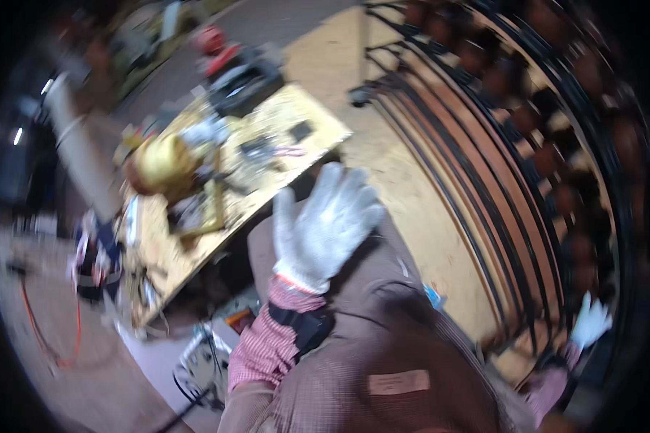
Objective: The recorder prepares their hands with gloves and tape before inspecting and polishing the edges of leather shoe soles in a factory.
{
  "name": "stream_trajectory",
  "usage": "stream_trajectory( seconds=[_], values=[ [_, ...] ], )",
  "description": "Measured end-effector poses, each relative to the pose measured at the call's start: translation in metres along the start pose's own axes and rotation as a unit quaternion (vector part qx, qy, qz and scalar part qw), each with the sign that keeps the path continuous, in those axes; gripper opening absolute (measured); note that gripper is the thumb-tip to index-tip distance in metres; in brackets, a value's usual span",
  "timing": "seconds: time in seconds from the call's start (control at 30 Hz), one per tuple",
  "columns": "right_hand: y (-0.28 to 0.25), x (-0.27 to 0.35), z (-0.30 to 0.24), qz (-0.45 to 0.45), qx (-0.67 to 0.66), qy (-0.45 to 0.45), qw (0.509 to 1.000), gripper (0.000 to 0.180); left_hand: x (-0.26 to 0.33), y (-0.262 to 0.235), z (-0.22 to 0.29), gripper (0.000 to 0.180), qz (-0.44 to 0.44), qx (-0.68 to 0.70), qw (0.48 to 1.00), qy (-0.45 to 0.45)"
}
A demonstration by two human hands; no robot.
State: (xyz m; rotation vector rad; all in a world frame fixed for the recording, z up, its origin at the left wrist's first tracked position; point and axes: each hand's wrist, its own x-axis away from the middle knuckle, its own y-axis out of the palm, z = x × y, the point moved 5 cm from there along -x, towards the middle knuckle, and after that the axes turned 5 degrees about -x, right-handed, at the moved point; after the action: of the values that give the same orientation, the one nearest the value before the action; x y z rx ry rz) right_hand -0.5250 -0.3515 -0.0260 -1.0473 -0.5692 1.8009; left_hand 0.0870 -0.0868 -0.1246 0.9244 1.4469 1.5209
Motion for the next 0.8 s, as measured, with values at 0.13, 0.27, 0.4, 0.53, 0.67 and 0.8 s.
stream_trajectory(
  seconds=[0.13,0.27,0.4,0.53,0.67,0.8],
  values=[
    [-0.009,0.006,-0.058,-0.141,0.017,-0.007,0.99,0.049,0.012,0.023,0.027,0.088,-0.105,0.003,0.994,0.043],
    [-0.062,0.004,-0.146,-0.277,-0.428,-0.015,0.86,0.042,0.042,0.023,0.055,0.089,-0.094,0.011,0.99,0.102],
    [-0.201,0.018,-0.273,-0.336,-0.713,-0.276,0.551,0.041,0.071,0.002,0.067,0.095,-0.03,-0.082,0.985,0.15],
    [-0.363,0.071,-0.362,0.06,-0.479,-0.747,0.457,0.039,0.114,-0.032,0.056,0.103,0.194,-0.187,0.952,0.147],
    [-0.435,0.142,-0.421,0.102,-0.489,-0.85,0.169,0.035,0.156,-0.049,0.057,0.101,0.171,-0.141,0.939,0.262],
    [-0.452,0.203,-0.459,0.164,-0.449,-0.874,0.086,0.041,0.195,-0.093,0.089,0.083,0.13,0.026,0.953,0.274]
  ],
)
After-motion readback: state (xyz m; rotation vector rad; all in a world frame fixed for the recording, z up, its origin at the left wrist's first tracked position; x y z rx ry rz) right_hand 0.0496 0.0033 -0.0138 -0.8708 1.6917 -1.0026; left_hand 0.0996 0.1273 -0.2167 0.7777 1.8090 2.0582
